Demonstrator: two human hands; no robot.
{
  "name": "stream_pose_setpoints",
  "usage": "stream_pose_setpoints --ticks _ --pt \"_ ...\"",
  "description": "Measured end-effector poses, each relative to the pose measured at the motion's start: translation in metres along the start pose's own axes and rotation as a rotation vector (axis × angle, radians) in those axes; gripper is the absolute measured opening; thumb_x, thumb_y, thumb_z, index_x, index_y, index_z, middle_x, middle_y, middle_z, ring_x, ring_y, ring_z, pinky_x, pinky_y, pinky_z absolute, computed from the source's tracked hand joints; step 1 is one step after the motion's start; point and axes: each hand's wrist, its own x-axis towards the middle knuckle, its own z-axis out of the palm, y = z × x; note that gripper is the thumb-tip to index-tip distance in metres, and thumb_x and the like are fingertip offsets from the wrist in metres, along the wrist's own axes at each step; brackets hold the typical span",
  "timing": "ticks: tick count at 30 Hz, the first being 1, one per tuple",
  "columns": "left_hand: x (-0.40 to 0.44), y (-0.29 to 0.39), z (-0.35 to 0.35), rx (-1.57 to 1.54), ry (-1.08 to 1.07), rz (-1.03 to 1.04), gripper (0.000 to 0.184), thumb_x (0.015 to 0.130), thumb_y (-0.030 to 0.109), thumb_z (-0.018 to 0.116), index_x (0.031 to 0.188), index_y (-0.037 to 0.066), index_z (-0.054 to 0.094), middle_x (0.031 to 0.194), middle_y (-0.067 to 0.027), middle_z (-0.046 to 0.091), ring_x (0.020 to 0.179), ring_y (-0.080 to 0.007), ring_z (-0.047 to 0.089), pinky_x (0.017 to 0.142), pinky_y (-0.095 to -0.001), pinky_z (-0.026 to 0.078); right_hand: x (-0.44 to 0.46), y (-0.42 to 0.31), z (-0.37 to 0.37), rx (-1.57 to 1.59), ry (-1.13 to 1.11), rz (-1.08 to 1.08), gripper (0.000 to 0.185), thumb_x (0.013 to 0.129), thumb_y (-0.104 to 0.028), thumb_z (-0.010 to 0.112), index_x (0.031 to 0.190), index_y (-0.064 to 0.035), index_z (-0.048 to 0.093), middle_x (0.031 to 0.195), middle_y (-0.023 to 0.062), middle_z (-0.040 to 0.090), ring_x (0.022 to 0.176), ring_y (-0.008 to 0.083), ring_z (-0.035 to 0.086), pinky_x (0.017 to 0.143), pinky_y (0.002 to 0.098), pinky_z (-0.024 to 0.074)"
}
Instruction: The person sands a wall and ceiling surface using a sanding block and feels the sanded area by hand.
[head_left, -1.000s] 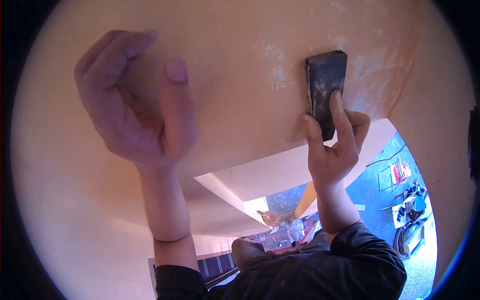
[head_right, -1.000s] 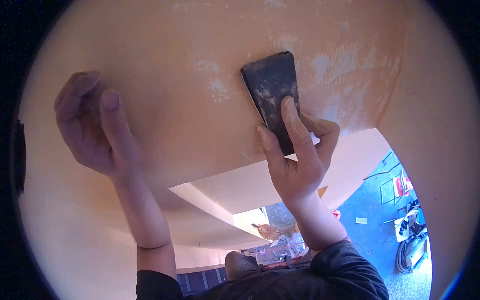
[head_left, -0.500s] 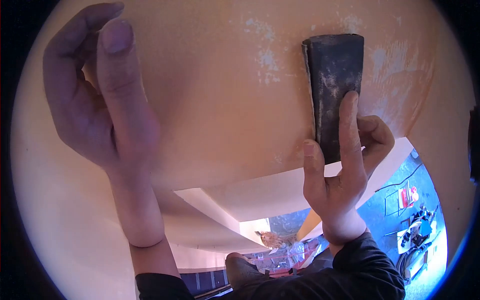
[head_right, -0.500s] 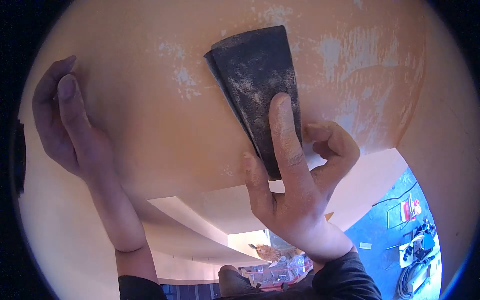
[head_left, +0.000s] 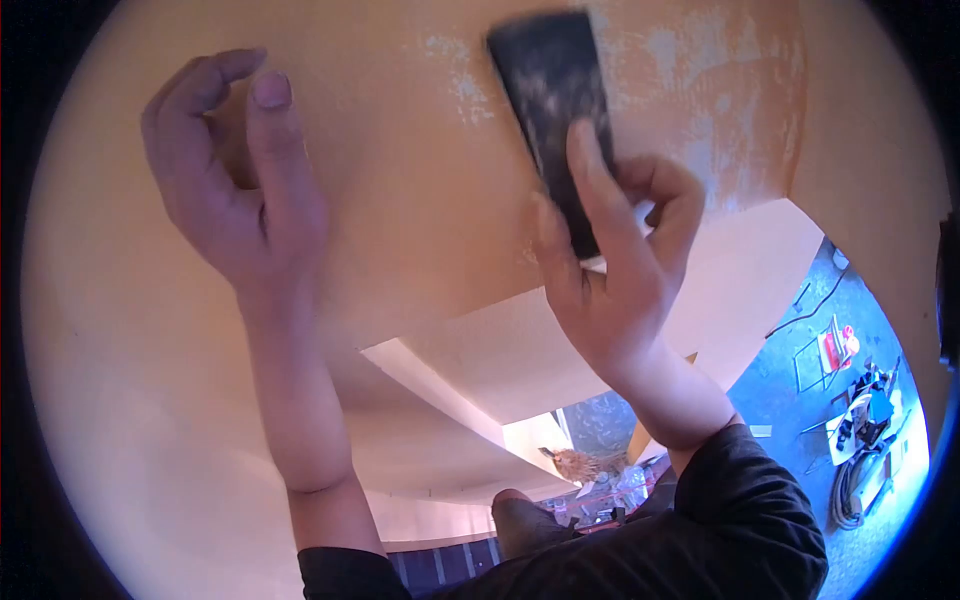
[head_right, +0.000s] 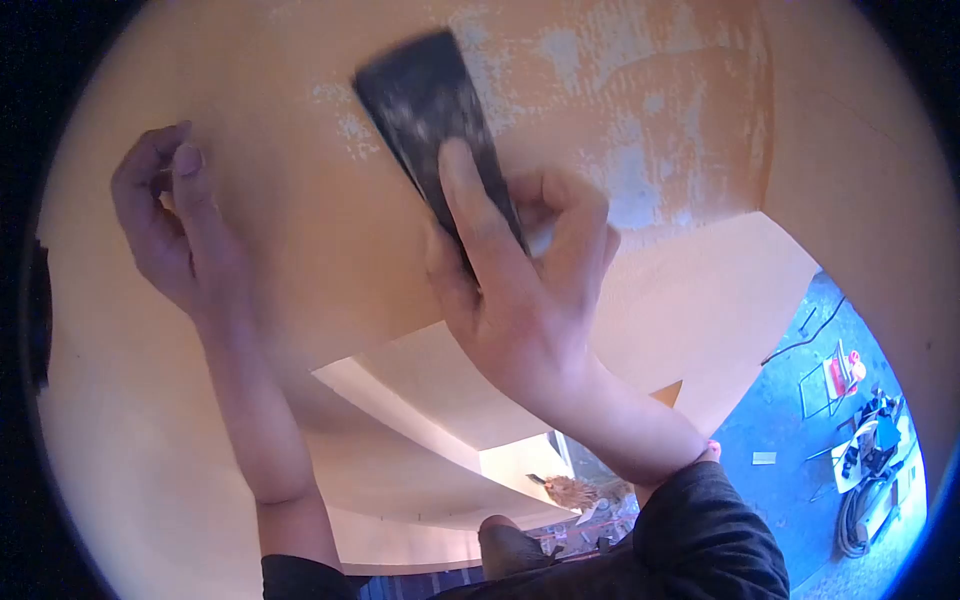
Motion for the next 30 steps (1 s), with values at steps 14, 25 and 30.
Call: stream_pose_setpoints --ticks 14,25,30 --pt "0.005 0.003 0.002 0.147 -0.095 0.270 0.020 0.083 0.007 0.062 0.102 0.004 0.063 0.104 -0.0119 0.065 0.098 -0.0277 0.058 0.086 -0.0372 0.042 -0.042 -0.017 0.001 0.068 -0.051 0.159 0.053 0.070 -0.010 0.076 0.122 -0.0122 0.066 0.103 0.0121 0.052 0.093 0.0259 0.051 0.078 0.0384 0.0402" --pt "0.004 -0.001 0.005 0.161 -0.040 0.259 0.021 0.079 0.012 0.067 0.099 0.007 0.065 0.099 -0.0084 0.065 0.093 -0.0247 0.059 0.082 -0.0357 0.041 -0.048 -0.011 0.005 0.054 -0.055 0.175 0.049 0.072 -0.011 0.076 0.120 -0.0093 0.067 0.100 0.0121 0.054 0.085 0.0246 0.051 0.077 0.0364 0.0419" --pt "0.002 -0.004 0.005 0.170 -0.046 0.288 0.020 0.079 0.012 0.068 0.098 0.008 0.065 0.098 -0.0074 0.066 0.091 -0.0241 0.060 0.081 -0.0351 0.041 0.017 -0.013 0.021 0.052 0.075 0.012 0.049 0.068 -0.003 0.079 0.116 -0.0029 0.069 0.095 0.0139 0.051 0.075 0.0206 0.051 0.070 0.0296 0.0467"
